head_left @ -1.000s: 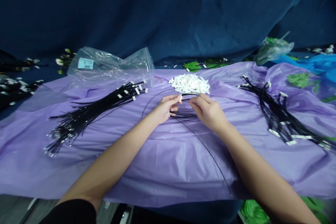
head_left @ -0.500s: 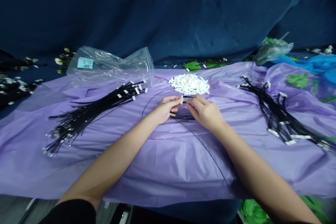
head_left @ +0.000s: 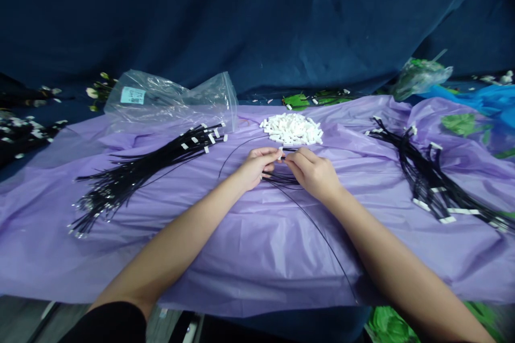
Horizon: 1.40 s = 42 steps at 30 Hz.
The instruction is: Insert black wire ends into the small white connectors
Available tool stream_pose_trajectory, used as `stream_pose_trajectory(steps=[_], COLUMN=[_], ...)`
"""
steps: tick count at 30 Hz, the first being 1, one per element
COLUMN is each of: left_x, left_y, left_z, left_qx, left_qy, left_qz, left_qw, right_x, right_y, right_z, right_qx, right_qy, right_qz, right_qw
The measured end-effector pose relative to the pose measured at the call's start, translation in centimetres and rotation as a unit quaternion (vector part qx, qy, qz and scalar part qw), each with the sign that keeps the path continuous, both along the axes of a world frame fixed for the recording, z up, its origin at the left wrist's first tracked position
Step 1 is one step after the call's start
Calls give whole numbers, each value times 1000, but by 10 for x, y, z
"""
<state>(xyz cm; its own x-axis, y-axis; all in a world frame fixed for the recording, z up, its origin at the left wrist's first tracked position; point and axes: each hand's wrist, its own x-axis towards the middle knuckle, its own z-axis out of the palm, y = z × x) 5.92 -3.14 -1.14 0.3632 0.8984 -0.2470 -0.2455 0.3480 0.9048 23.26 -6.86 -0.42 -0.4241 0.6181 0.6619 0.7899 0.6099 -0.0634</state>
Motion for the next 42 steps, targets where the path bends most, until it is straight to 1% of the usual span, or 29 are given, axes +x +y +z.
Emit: stream_pose_trajectory(steps=[3, 7, 9, 11, 13, 14, 16, 19, 21, 23, 25, 27, 28, 29, 30, 32, 34, 35, 36, 37, 39, 40, 41, 42], left_x=[1, 1, -2, -8, -14, -17, -22, -26, -28, -28, -28, -27, -26, -26, -25, -24, -24, -24, -23, -23, -22, -21, -20, -20], left_y=[-1, -1, 1, 5, 10, 13, 17, 21, 22, 23, 23, 24, 24, 23, 23, 22, 21, 21, 20, 20, 19, 18, 18, 17], left_z=[2, 9, 13, 16, 19, 21, 23, 27, 28, 28, 27, 25, 25, 24, 23, 23, 23, 23, 23, 22, 22, 21, 20, 19], left_qx=[2, -8, -13, -23, -40, -51, -71, -89, -92, -91, -90, -88, -87, -85, -82, -76, -68, -63, -56, -48, -36, -30, -24, -17], left_qy=[0, -4, -12, -35, -70, -87, -116, -143, -154, -154, -143, -124, -113, -103, -95, -85, -80, -78, -75, -70, -57, -49, -39, -28], left_qz=[1, 18, 41, 66, 90, 103, 129, 156, 166, 175, 184, 187, 188, 188, 188, 188, 183, 181, 178, 175, 173, 170, 166, 161], left_qw=[1000, 1000, 999, 997, 993, 990, 982, 973, 970, 968, 968, 971, 972, 973, 974, 976, 977, 978, 980, 981, 983, 984, 985, 986], right_x=[1, 4, 7, 11, 16, 18, 21, 21, 17, 11, 5, 0, -1, -1, -1, 3, 11, 15, 20, 24, 30, 31, 31, 29], right_y=[0, -4, -6, -7, -7, -6, -5, -5, -6, -9, -10, -10, -9, -8, -5, 0, 8, 12, 15, 19, 22, 23, 22, 20], right_z=[1, 7, 12, 16, 20, 21, 22, 18, 15, 11, 9, 9, 9, 9, 9, 10, 10, 11, 12, 13, 16, 17, 18, 19], right_qx=[8, 14, 40, 86, 121, 123, 94, 14, -28, -60, -102, -164, -200, -234, -263, -298, -302, -292, -276, -258, -230, -227, -235, -255], right_qy=[2, 4, 21, 36, 24, 4, -54, -127, -151, -147, -85, 48, 136, 229, 323, 490, 605, 641, 663, 670, 660, 654, 651, 650], right_qz=[-1, -8, -23, -30, -16, 2, 46, 106, 138, 175, 217, 241, 236, 216, 186, 116, 81, 78, 79, 82, 86, 87, 88, 89], right_qw=[1000, 1000, 999, 995, 992, 992, 993, 986, 979, 972, 967, 955, 941, 920, 890, 811, 732, 706, 692, 691, 710, 717, 717, 710])
